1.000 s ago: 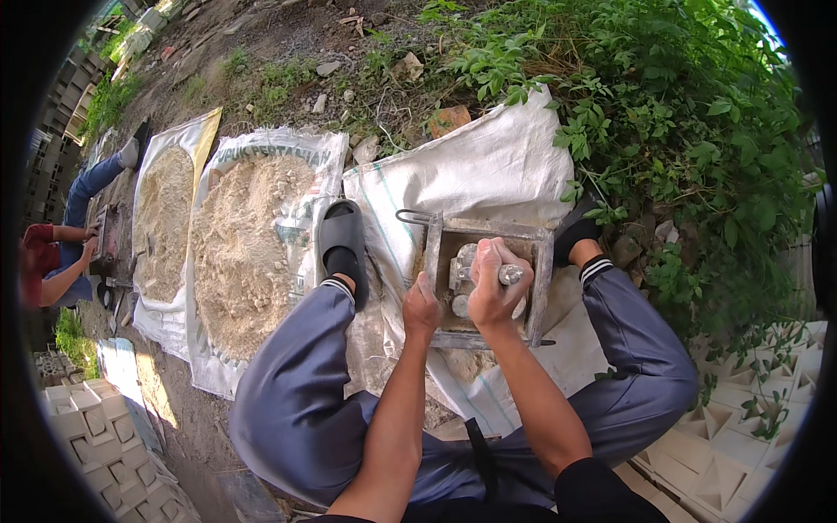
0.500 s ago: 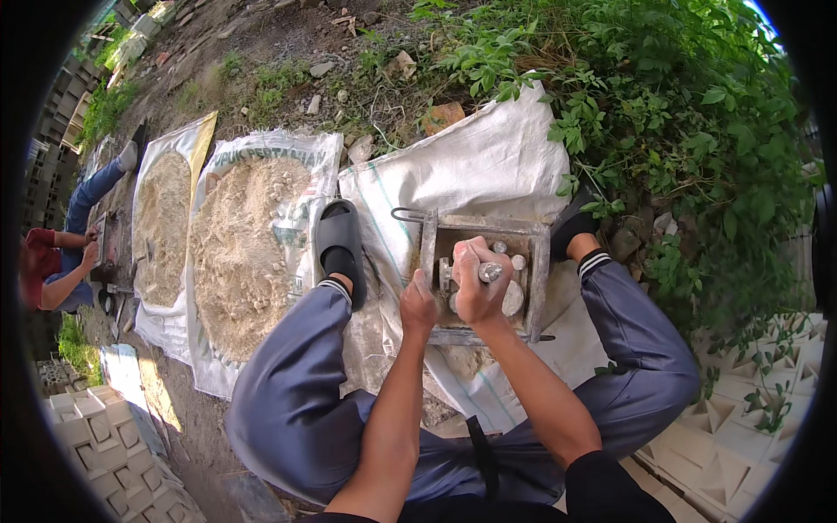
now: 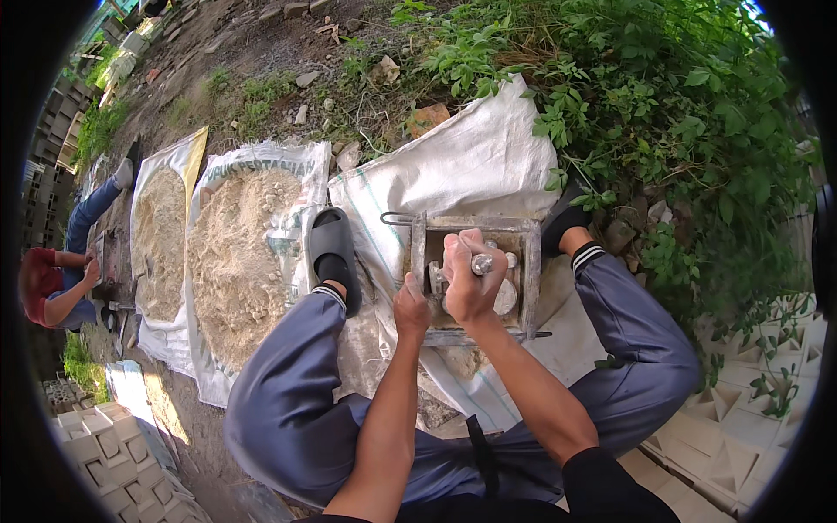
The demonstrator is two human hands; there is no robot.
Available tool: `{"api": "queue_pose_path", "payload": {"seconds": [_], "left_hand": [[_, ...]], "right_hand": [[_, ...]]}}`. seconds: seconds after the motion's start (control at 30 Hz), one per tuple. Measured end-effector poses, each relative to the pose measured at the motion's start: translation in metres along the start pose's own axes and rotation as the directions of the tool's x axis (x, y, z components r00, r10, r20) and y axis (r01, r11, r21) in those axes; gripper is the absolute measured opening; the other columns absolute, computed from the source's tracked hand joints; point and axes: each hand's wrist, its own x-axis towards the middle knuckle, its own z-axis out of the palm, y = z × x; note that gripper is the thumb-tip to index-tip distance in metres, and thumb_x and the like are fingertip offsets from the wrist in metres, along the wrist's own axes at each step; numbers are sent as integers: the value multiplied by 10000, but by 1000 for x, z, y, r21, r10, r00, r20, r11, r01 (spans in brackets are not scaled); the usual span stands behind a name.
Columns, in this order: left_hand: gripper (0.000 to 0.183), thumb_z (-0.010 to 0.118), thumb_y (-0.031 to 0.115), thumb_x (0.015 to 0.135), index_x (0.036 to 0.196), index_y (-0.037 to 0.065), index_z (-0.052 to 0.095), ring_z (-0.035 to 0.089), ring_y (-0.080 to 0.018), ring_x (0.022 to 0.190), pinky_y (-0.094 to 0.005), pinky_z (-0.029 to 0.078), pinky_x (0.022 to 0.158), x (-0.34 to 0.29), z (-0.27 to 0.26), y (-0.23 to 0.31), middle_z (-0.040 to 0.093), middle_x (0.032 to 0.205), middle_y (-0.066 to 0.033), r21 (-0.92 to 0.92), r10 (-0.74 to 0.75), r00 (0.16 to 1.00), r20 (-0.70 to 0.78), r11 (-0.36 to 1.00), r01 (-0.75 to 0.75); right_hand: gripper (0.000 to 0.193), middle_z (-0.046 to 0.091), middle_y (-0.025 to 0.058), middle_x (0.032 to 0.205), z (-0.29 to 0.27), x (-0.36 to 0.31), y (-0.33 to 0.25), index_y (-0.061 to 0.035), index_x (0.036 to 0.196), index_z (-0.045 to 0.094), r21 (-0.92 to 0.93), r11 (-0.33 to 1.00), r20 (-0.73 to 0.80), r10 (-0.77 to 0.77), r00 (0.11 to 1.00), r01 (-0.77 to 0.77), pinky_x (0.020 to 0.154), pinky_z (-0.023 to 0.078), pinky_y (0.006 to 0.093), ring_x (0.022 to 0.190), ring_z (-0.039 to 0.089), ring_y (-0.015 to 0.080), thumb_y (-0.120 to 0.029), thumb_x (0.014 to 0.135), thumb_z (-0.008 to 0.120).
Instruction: The person uses a wooden mold to shape material, pressing down into the circular holes with a cylindrical tool and then lifting the mold to reveal the formed pieces.
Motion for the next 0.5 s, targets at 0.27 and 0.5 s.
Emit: {"api": "queue_pose_path", "payload": {"seconds": [0.27,0.5], "left_hand": [[648,217,415,1001,754,-59,582,526,-519,777,-574,369,728,-1,3,10,567,740,-322,-23,96,995,-31,995,-96],[648,221,418,1000,759,-63,583,523,-518,779,-567,370,734,-4,0,21,563,736,-321,-28,74,993,-88,997,-77]], "right_hand": [[367,429,4,534,12,30,-8,-6,556,444,-34,992,-2,-124,992,124,457,282,265,486,365,71,-113,898,522],[389,433,-9,508,9,47,3,-30,536,412,-77,994,0,-83,997,83,451,256,274,474,346,72,-108,899,529]]}}
